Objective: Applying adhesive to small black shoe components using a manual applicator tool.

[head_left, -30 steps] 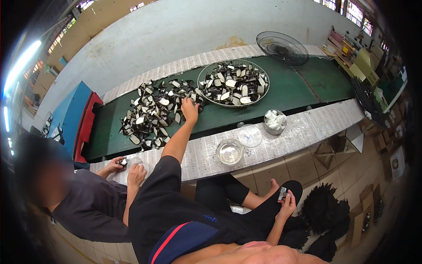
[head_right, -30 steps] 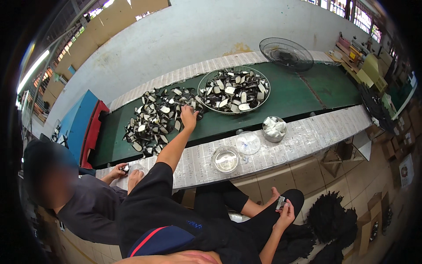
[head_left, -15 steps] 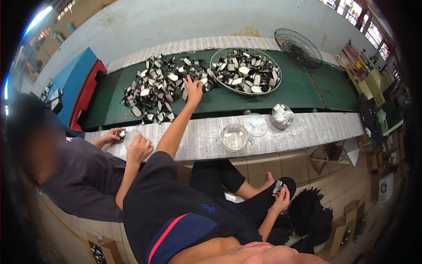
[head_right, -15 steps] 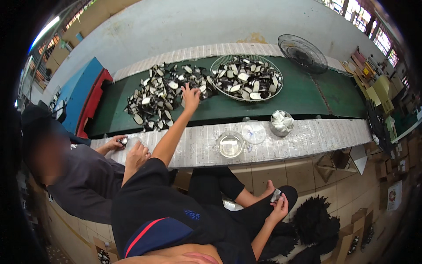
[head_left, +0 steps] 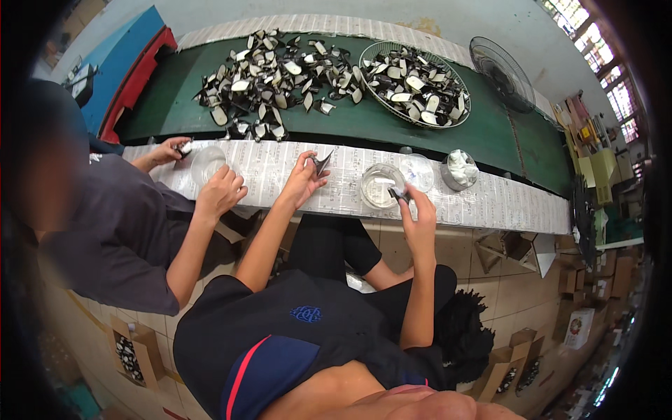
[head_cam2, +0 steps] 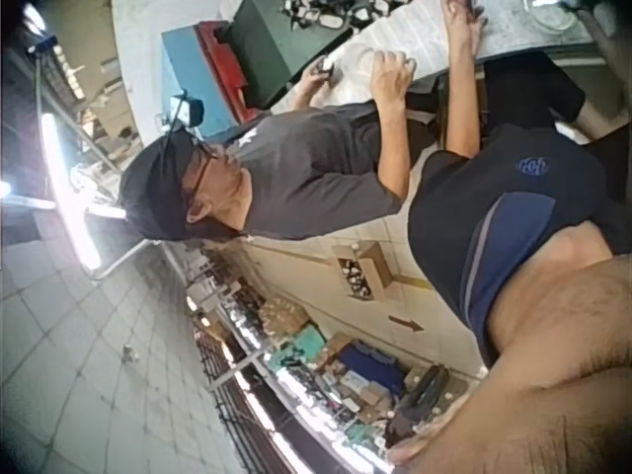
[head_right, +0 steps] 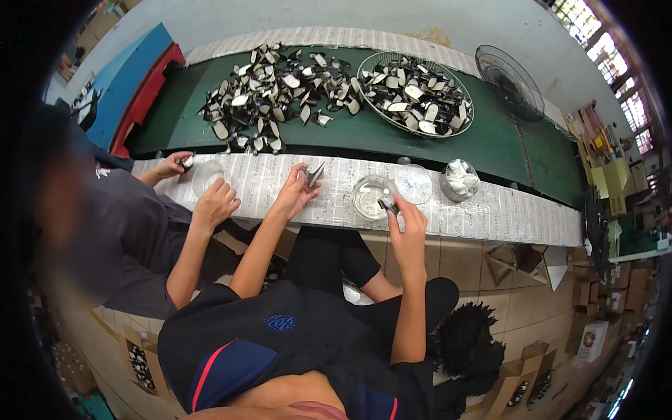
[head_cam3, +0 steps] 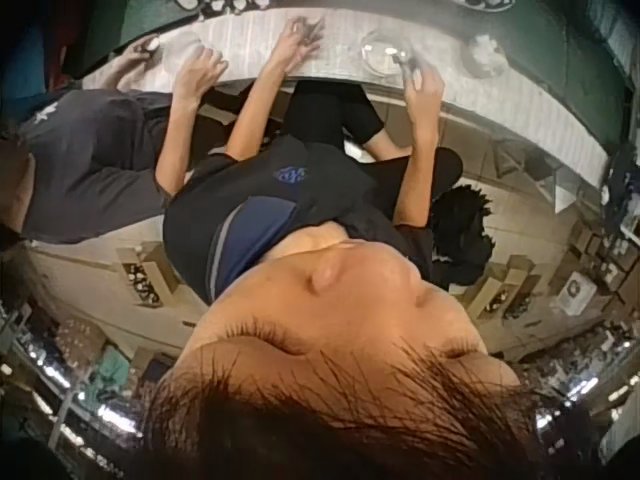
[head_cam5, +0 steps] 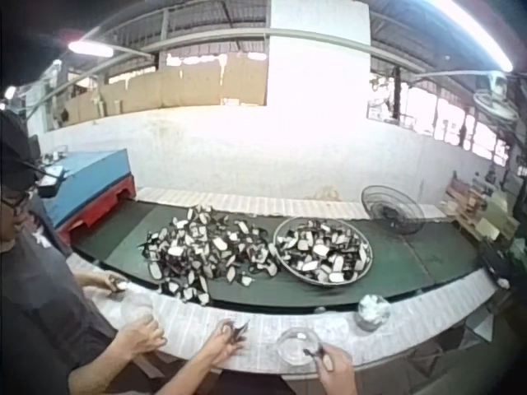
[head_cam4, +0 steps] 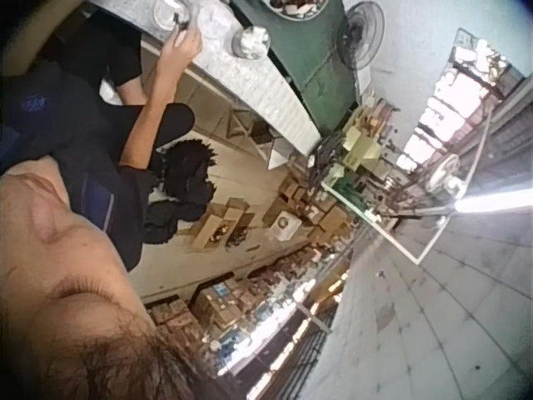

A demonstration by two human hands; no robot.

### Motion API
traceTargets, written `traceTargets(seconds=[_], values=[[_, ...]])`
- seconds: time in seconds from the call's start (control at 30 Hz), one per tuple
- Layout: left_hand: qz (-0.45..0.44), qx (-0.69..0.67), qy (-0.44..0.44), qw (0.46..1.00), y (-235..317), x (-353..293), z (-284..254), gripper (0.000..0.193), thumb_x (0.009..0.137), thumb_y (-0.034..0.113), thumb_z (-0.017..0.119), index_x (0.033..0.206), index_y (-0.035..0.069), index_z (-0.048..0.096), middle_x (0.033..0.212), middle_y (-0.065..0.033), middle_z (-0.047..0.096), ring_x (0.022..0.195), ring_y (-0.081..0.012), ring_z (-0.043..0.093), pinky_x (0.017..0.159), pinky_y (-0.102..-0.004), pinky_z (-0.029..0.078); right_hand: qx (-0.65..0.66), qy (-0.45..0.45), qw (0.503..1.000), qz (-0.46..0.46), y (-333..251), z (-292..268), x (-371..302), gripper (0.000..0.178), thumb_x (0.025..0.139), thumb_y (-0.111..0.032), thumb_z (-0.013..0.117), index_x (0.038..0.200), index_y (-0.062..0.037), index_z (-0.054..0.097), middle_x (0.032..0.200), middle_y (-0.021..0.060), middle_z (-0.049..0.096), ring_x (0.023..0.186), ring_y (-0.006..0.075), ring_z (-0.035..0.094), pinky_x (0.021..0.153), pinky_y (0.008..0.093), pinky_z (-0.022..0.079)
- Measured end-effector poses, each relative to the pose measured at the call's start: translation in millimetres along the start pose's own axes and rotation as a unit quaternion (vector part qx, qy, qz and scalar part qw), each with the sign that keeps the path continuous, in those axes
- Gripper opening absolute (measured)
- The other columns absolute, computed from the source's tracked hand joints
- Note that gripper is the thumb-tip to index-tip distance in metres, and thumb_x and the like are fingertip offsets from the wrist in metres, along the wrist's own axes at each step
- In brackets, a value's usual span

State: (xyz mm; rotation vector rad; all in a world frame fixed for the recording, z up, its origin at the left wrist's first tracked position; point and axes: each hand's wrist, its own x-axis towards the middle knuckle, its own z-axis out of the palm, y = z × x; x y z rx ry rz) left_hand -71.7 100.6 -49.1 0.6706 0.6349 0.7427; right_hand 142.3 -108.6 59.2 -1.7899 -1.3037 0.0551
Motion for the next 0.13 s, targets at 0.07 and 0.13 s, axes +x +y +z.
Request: traceTargets(seconds=[0.07,0.13], values=[[-0.018,-0.060,-0.052,0.997,-9.7,-9.5,-19.6,0.022,0.103,0.029,0.042,0.123,0.022,0.042,0.125,-0.0126,0.059,0.084,-0.0157,0.056,0.077,-0.0303,0.049,-0.014,-0.014,1.000,0.008,12.8,11.6,8.5,0.023,0.087,-0.007,0.064,0.109,-0.0019,0.065,0.103,0.0165,0.065,0.098,0.0275,0.063,0.090,0.0362,0.045],[0.001,-0.112,-0.142,0.984,-14.0,-14.6,-37.3,0.026,0.102,0.032,0.044,0.125,0.022,0.042,0.129,-0.0141,0.058,0.084,-0.0151,0.055,0.077,-0.0301,0.048,-0.037,-0.097,0.995,-0.012,33.2,17.0,14.2,0.040,0.088,-0.014,0.066,0.127,-0.0114,0.058,0.109,0.0150,0.064,0.110,0.0283,0.056,0.102,0.0404,0.034]])
